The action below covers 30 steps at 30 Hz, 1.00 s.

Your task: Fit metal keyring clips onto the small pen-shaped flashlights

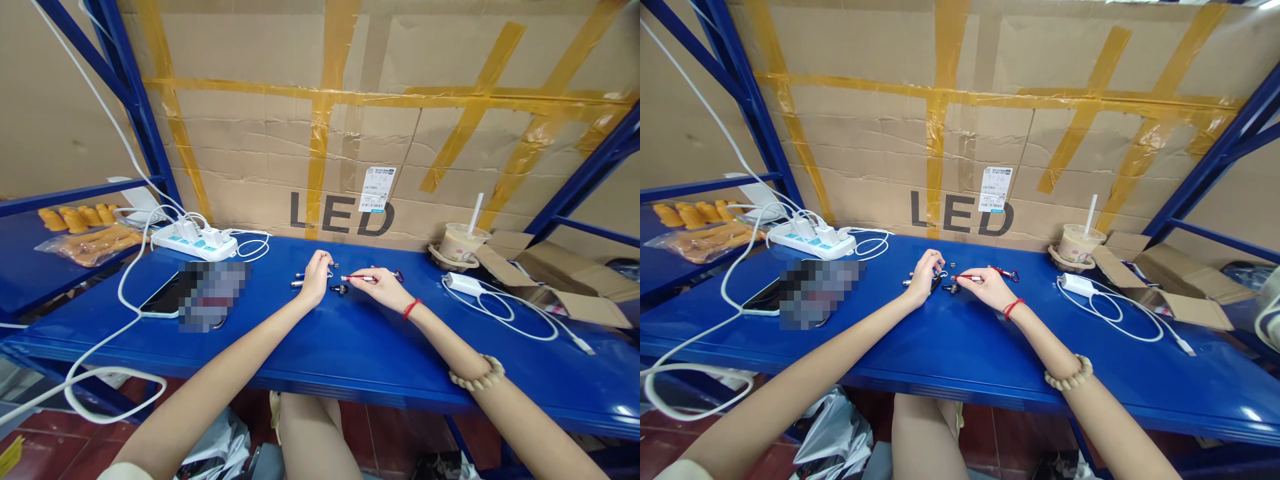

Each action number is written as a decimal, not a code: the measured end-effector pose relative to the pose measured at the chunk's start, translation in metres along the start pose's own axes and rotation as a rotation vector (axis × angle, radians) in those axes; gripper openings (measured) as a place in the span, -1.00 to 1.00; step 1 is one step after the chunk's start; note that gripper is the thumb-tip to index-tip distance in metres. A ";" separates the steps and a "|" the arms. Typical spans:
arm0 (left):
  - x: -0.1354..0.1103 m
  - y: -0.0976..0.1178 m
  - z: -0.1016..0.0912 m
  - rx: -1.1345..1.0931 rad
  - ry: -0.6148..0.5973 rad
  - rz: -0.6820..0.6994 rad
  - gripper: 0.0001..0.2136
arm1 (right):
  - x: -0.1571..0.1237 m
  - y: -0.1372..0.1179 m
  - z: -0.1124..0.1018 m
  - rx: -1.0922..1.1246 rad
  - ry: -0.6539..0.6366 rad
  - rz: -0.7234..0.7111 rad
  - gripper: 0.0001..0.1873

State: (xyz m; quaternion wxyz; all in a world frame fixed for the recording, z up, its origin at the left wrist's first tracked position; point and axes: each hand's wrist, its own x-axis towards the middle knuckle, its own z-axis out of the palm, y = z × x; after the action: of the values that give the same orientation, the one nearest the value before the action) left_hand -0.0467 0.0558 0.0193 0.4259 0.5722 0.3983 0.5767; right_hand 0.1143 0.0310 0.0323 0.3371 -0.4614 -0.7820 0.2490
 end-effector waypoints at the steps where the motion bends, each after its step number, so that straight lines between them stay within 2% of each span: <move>1: 0.000 0.000 0.000 0.002 0.001 0.000 -0.85 | 0.000 0.000 0.000 0.000 0.000 -0.002 -0.63; 30: 0.001 -0.003 0.000 -0.022 0.008 0.000 -0.86 | -0.001 -0.003 0.001 -0.036 0.002 0.040 -0.61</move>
State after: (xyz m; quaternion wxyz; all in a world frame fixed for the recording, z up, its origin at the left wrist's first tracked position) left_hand -0.0463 0.0578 0.0169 0.4306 0.5653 0.3934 0.5833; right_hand 0.1126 0.0284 0.0336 0.3244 -0.4830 -0.7768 0.2411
